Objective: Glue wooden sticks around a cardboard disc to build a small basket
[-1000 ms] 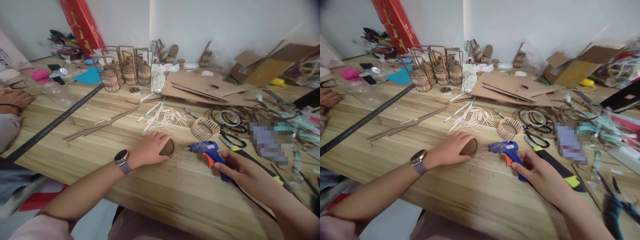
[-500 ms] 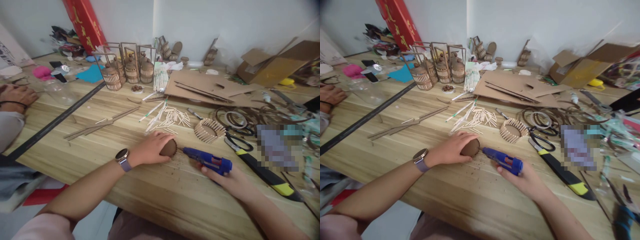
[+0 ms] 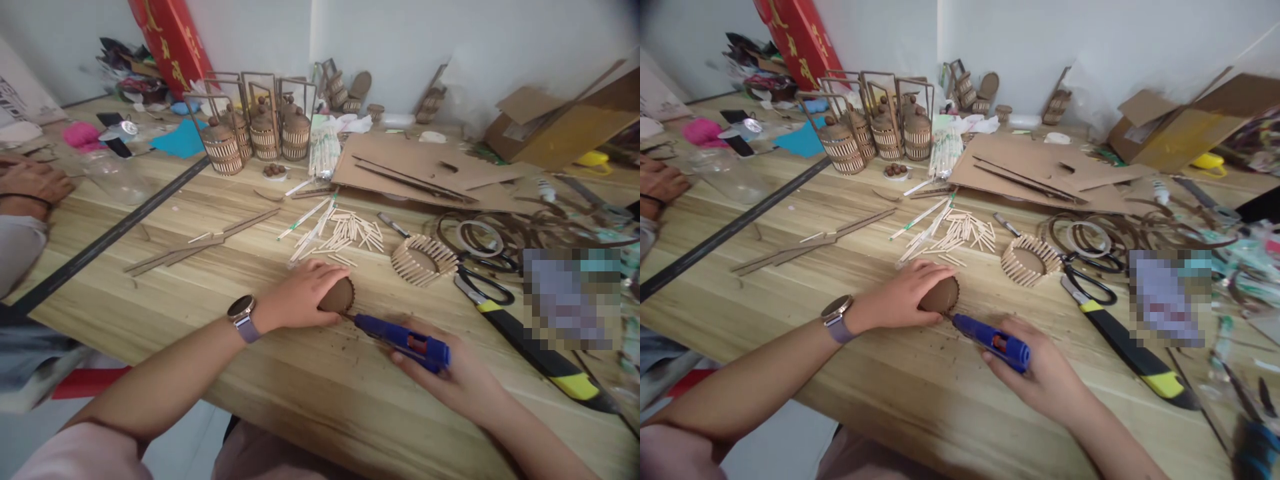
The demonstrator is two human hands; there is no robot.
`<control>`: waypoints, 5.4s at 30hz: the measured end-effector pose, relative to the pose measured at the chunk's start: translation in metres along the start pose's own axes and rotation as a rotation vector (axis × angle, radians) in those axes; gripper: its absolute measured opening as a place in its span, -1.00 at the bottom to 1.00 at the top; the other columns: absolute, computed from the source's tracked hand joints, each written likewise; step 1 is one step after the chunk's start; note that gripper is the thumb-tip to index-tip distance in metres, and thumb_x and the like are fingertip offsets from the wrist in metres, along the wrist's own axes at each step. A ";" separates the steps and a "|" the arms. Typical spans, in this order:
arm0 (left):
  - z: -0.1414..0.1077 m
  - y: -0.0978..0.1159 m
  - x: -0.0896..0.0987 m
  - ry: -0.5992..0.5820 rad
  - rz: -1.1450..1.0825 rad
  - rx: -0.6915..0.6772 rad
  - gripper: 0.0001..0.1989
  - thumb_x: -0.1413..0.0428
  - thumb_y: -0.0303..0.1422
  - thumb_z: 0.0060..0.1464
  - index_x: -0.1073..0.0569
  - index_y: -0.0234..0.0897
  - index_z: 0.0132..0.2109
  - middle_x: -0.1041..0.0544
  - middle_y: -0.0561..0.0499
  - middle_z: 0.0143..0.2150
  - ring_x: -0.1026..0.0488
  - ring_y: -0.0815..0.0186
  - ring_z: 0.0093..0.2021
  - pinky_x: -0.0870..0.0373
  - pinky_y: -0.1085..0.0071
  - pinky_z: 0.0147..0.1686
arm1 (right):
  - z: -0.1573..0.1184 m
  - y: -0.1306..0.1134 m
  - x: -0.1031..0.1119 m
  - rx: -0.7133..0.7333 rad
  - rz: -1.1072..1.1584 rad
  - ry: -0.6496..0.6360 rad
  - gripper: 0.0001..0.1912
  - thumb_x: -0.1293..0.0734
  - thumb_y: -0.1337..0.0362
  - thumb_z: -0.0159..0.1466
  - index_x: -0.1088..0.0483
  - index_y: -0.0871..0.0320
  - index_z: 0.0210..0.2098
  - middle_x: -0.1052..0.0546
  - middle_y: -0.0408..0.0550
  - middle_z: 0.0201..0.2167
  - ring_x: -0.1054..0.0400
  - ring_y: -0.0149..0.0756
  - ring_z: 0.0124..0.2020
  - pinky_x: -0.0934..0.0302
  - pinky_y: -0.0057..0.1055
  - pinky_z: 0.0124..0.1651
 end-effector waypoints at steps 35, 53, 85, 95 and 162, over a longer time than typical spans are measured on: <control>0.000 0.000 -0.001 0.004 0.027 -0.008 -0.24 -0.27 -0.21 0.03 -0.15 -0.22 0.31 -0.31 -0.13 0.30 -0.18 -0.01 0.25 -0.14 0.05 0.23 | 0.002 0.001 -0.003 0.013 -0.051 0.023 -0.81 -0.24 0.14 0.32 -0.41 0.08 -0.31 -0.54 -0.04 -0.40 -0.45 -0.22 -0.38 -0.34 -0.33 -0.33; 0.000 0.001 0.001 0.005 0.034 -0.011 -0.27 -0.27 -0.19 0.05 -0.17 -0.22 0.29 -0.32 -0.13 0.29 -0.19 0.01 0.25 -0.15 0.07 0.23 | 0.003 -0.002 -0.002 -0.015 -0.079 0.008 -0.77 -0.21 0.12 0.32 -0.41 0.09 -0.34 -0.52 -0.03 -0.43 -0.43 -0.19 -0.40 -0.32 -0.30 -0.34; 0.001 -0.004 0.001 -0.020 -0.005 -0.012 -0.19 -0.29 -0.14 0.03 -0.11 -0.16 0.33 -0.30 -0.14 0.30 -0.18 0.01 0.28 -0.15 0.05 0.23 | 0.014 0.005 0.031 -0.254 -0.139 -0.197 -0.64 -0.23 -0.05 0.29 -0.48 0.07 -0.28 -0.56 -0.07 -0.43 -0.43 -0.23 -0.45 -0.28 -0.38 -0.44; 0.001 -0.007 0.000 0.039 -0.031 -0.014 -0.12 -0.34 -0.13 -0.06 -0.12 -0.22 0.31 -0.27 -0.24 0.28 -0.18 -0.02 0.28 -0.16 0.01 0.25 | 0.119 -0.008 0.021 -0.164 -0.513 -0.052 -0.86 -0.25 0.39 0.28 -0.45 0.16 -0.23 -0.61 -0.02 -0.28 -0.46 -0.23 -0.26 -0.20 -0.44 -0.25; 0.003 -0.006 0.002 0.111 -0.048 0.026 -0.18 -0.37 -0.18 -0.12 -0.20 -0.23 0.23 -0.35 -0.23 0.22 -0.27 -0.01 0.23 -0.24 0.02 0.20 | 0.096 -0.033 -0.004 0.287 -0.157 -0.387 -0.84 -0.21 0.35 0.32 -0.44 0.15 -0.30 -0.45 -0.04 -0.25 -0.39 -0.29 -0.27 -0.22 -0.41 -0.23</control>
Point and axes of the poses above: each hand's wrist, its own z-axis towards the middle knuckle, its own x-axis out of the back of the hand, y = z × x, the point moved 4 cm from there along z, towards the middle knuckle
